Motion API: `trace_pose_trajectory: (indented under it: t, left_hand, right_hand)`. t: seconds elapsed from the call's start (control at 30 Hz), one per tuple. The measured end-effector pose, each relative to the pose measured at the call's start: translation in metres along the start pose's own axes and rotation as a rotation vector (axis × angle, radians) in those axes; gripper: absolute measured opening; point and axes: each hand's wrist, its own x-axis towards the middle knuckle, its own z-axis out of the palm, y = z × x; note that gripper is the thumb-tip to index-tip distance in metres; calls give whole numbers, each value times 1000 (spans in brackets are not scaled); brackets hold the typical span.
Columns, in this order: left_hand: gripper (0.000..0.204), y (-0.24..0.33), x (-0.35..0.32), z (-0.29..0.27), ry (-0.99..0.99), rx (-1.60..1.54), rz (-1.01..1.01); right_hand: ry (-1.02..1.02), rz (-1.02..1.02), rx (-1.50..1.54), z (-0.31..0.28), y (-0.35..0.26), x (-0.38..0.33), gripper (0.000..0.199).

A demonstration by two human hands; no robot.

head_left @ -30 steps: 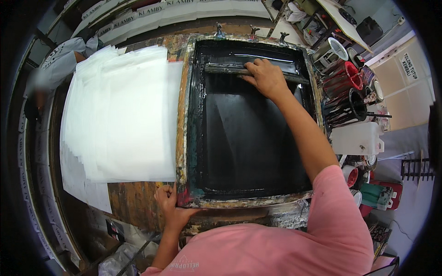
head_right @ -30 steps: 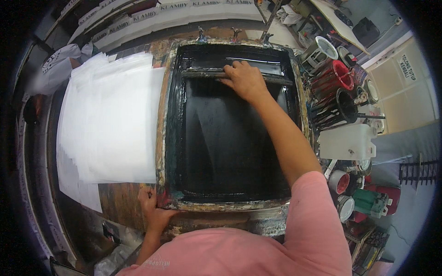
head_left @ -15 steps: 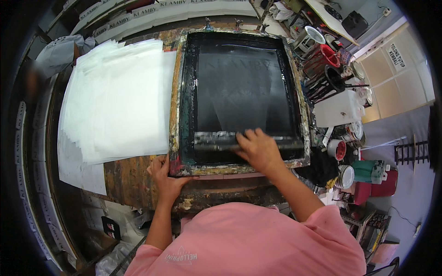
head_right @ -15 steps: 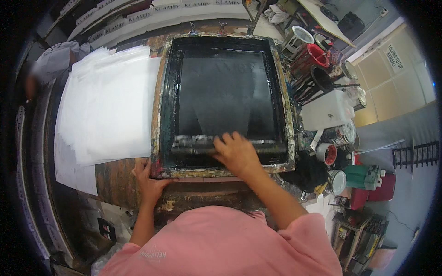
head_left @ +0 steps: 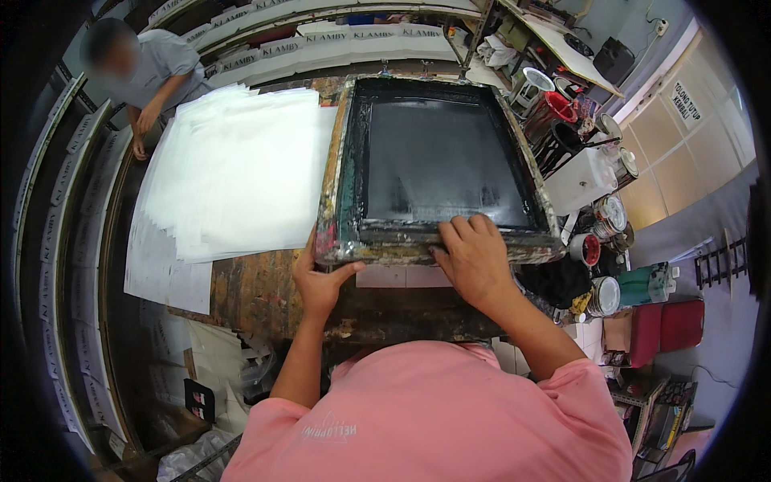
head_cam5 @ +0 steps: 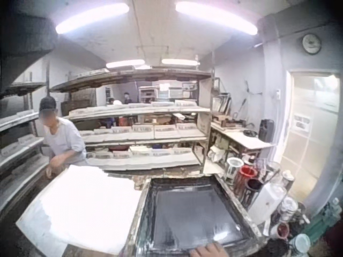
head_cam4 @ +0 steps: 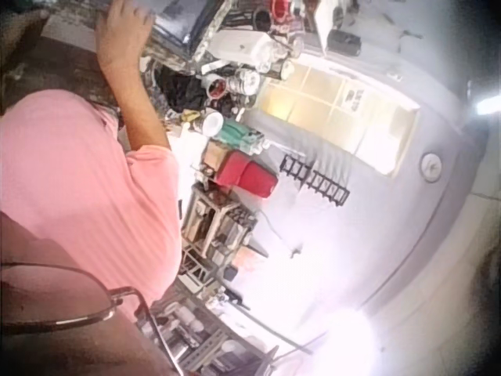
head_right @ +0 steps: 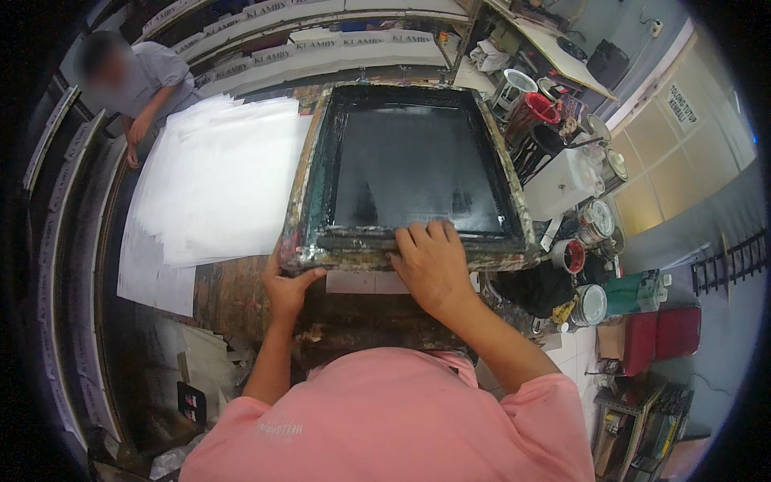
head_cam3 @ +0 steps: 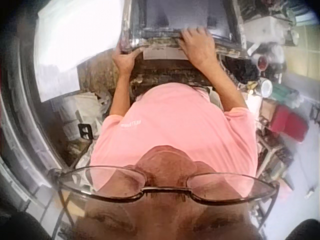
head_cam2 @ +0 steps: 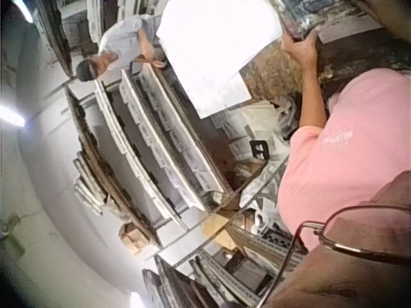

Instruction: The person performs manual screen printing on a stack of white paper sheets. They place a sheet on a table, lower a screen frame, and use a squeegee to pull ink across the mesh. After lifting the frame, they remove the printed sheet and repeat the process with the next sheet from the stack.

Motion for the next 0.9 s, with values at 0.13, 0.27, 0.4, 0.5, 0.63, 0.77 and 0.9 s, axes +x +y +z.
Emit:
trace_pose_trajectory:
  t: [0.13,0.27,0.4,0.5,0.63,0.77,0.9]
  left_hand:
    - [89,42,24,14,110,-256,-15]
    - [95,64,61,18,179,-177,101]
    - [77,32,106,17,223,-488,279]
    - [50,-17,140,22,181,-160,30]
    - [29,-78,210,62,-65,276,153]
    - [22,-128,310,124,-136,515,378]
    - [25,-179,369,163,-133,702,471]
  right_hand:
    - [271,37,-52,-26,-2,28,36]
    - [366,-3,-122,-58,23,71,34]
    - [437,-46,-135,-91,34,110,34]
    - [429,-45,-146,-115,45,140,28]
    - [456,-79,-141,-138,71,180,37]
    - [503,-107,-103,-156,75,208,47]
    - [376,6,-37,-183,58,226,47]
